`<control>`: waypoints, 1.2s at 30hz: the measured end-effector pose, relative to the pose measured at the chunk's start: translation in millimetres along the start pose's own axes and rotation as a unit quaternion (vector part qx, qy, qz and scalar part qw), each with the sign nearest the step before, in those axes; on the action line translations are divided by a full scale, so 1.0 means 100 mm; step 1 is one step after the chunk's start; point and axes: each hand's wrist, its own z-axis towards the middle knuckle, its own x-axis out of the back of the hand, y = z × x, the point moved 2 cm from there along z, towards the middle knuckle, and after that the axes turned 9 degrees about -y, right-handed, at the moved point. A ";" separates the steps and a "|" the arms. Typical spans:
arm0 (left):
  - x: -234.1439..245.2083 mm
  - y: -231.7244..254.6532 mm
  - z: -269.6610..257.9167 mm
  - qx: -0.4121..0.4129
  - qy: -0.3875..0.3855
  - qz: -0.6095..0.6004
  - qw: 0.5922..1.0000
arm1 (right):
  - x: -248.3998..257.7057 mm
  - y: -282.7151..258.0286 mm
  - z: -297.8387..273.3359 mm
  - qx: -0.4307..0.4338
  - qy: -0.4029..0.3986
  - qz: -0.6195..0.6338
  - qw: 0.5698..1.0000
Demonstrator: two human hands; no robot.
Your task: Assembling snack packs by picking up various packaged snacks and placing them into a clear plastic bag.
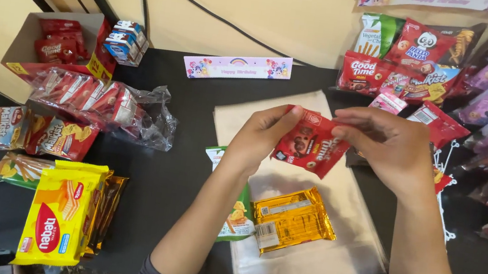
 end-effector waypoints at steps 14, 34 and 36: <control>-0.13 0.01 -0.09 -0.052 -0.042 -0.036 0.997 | 0.09 0.33 0.07 0.125 0.046 0.085 0.988; 0.02 -0.06 -0.05 -0.144 -0.059 -0.013 0.988 | -0.02 -0.29 -0.04 -0.154 -0.115 0.033 0.981; 0.03 -0.05 -0.06 -0.152 -0.087 0.000 0.985 | -0.01 -0.20 -0.04 -0.093 -0.145 0.110 0.979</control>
